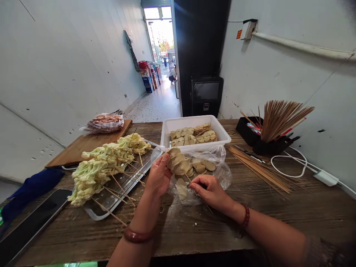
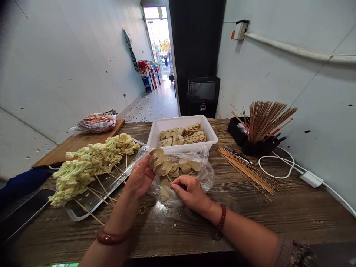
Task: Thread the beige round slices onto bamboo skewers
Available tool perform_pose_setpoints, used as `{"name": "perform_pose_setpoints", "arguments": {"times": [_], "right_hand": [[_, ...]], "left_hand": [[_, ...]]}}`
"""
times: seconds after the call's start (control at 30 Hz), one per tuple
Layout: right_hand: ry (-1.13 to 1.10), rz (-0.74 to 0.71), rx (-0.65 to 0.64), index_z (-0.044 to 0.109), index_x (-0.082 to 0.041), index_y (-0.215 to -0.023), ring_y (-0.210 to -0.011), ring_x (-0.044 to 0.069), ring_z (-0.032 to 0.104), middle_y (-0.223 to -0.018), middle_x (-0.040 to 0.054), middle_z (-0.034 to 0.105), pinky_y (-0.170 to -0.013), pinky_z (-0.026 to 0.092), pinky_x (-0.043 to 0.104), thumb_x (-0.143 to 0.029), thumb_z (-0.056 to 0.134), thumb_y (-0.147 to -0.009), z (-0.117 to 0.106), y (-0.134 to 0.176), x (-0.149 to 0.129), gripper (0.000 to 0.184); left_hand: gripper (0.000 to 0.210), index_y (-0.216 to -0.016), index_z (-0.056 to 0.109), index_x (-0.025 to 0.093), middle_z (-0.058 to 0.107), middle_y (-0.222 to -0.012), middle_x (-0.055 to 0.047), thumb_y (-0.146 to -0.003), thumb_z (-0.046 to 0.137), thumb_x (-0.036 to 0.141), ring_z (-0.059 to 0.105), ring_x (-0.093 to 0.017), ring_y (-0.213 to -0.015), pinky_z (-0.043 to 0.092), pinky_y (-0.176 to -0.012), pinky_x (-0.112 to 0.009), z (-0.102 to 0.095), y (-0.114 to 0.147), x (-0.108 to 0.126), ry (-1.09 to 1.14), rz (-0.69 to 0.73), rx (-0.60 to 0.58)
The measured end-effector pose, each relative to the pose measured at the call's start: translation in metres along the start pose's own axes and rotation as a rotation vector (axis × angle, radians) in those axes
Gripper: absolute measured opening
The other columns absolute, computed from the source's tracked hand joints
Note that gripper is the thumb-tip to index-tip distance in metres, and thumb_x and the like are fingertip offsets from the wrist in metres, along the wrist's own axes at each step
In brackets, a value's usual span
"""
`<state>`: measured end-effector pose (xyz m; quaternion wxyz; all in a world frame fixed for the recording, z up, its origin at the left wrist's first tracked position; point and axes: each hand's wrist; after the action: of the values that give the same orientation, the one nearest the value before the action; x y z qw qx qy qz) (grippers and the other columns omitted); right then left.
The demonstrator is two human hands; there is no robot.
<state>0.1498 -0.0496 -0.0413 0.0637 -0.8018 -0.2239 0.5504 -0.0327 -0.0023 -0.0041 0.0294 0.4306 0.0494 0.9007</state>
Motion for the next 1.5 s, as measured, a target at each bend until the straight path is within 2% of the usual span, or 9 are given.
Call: {"name": "perform_pose_setpoints", "arguments": {"times": [0.13, 0.23, 0.37, 0.6, 0.87, 1.07, 1.17, 1.37, 1.5], "right_hand": [[-0.015, 0.007, 0.044, 0.068, -0.016, -0.072, -0.061, 0.014, 0.059, -0.066, 0.0018, 0.068, -0.059, 0.044, 0.024, -0.022, 0.059, -0.088, -0.002, -0.002, -0.001, 0.019], [-0.033, 0.020, 0.042, 0.068, -0.016, -0.072, -0.061, 0.013, 0.059, -0.066, 0.0015, 0.068, -0.060, 0.044, 0.024, -0.021, 0.061, -0.087, -0.001, -0.002, 0.000, 0.018], [-0.040, 0.036, 0.033, 0.068, -0.016, -0.072, -0.061, 0.013, 0.059, -0.066, 0.0015, 0.068, -0.059, 0.044, 0.024, -0.020, 0.061, -0.087, 0.001, -0.001, 0.001, 0.017], [0.000, 0.038, 0.042, 0.067, -0.016, -0.071, -0.061, 0.014, 0.059, -0.065, 0.0009, 0.066, -0.060, 0.043, 0.024, -0.018, 0.061, -0.087, 0.000, -0.001, 0.001, 0.017], [-0.011, 0.028, 0.054, 0.067, -0.016, -0.069, -0.060, 0.013, 0.058, -0.063, 0.0003, 0.066, -0.059, 0.043, 0.024, -0.018, 0.061, -0.086, 0.000, -0.002, 0.002, 0.018], [-0.019, 0.029, 0.063, 0.067, -0.016, -0.070, -0.060, 0.013, 0.059, -0.064, 0.0012, 0.066, -0.059, 0.043, 0.024, -0.019, 0.060, -0.087, 0.000, -0.002, 0.000, 0.018], [-0.034, 0.026, 0.049, 0.067, -0.016, -0.071, -0.061, 0.014, 0.059, -0.065, 0.0015, 0.067, -0.059, 0.043, 0.024, -0.020, 0.061, -0.086, -0.001, -0.001, -0.002, 0.018], [-0.046, 0.020, -0.027, 0.067, -0.016, -0.069, -0.060, 0.014, 0.059, -0.064, 0.0012, 0.067, -0.059, 0.044, 0.024, -0.018, 0.061, -0.085, 0.000, 0.000, -0.001, 0.017], [-0.046, 0.012, -0.053, 0.068, -0.015, -0.070, -0.062, 0.014, 0.060, -0.067, 0.0018, 0.068, -0.061, 0.044, 0.024, -0.017, 0.060, -0.085, 0.000, 0.002, -0.001, 0.017]], "left_hand": [[0.029, -0.092, 0.071, 0.014, 0.076, -0.084, -0.007, -0.070, 0.083, 0.029, 0.071, -0.019, -0.072, 0.059, -0.066, -0.030, 0.006, 0.005, -0.007, -0.032, -0.122, -0.119], [0.029, -0.091, 0.071, 0.014, 0.076, -0.084, -0.006, -0.067, 0.084, 0.025, 0.071, -0.020, -0.073, 0.060, -0.069, -0.032, 0.008, 0.006, -0.011, -0.030, -0.121, -0.140], [0.029, -0.090, 0.073, 0.014, 0.076, -0.083, -0.005, -0.065, 0.086, 0.024, 0.070, -0.017, -0.070, 0.060, -0.069, -0.029, 0.011, 0.007, -0.014, -0.023, -0.094, -0.103], [0.030, -0.089, 0.074, 0.013, 0.077, -0.082, -0.007, -0.064, 0.086, 0.024, 0.072, -0.020, -0.070, 0.060, -0.068, -0.032, 0.012, 0.007, -0.019, -0.058, -0.053, -0.044], [0.032, -0.084, 0.075, 0.012, 0.077, -0.081, -0.007, -0.059, 0.089, 0.025, 0.071, -0.019, -0.069, 0.059, -0.067, -0.029, 0.014, 0.008, -0.020, -0.065, -0.070, -0.034], [0.036, -0.093, 0.073, 0.014, 0.076, -0.087, -0.007, -0.064, 0.086, 0.030, 0.071, -0.019, -0.072, 0.058, -0.065, -0.028, 0.013, 0.006, -0.014, -0.048, -0.103, -0.052], [0.037, -0.099, 0.071, 0.015, 0.076, -0.094, -0.008, -0.070, 0.082, 0.034, 0.071, -0.019, -0.078, 0.059, -0.068, -0.028, 0.010, 0.004, -0.008, -0.012, -0.075, -0.043], [0.024, -0.091, 0.072, 0.016, 0.075, -0.081, -0.003, -0.071, 0.081, 0.026, 0.068, -0.013, -0.068, 0.057, -0.063, -0.022, -0.001, -0.002, 0.003, 0.029, 0.031, 0.093], [0.019, -0.086, 0.073, 0.013, 0.076, -0.079, -0.004, -0.070, 0.082, 0.019, 0.069, -0.014, -0.066, 0.056, -0.060, -0.022, -0.004, -0.004, 0.004, 0.000, 0.056, 0.143]]}}
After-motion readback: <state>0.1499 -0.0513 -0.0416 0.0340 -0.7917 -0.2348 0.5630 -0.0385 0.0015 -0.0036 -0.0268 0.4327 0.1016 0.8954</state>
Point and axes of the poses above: each hand's wrist, its own y-axis away from the middle knuckle, its own z-axis out of the palm, x = y × z
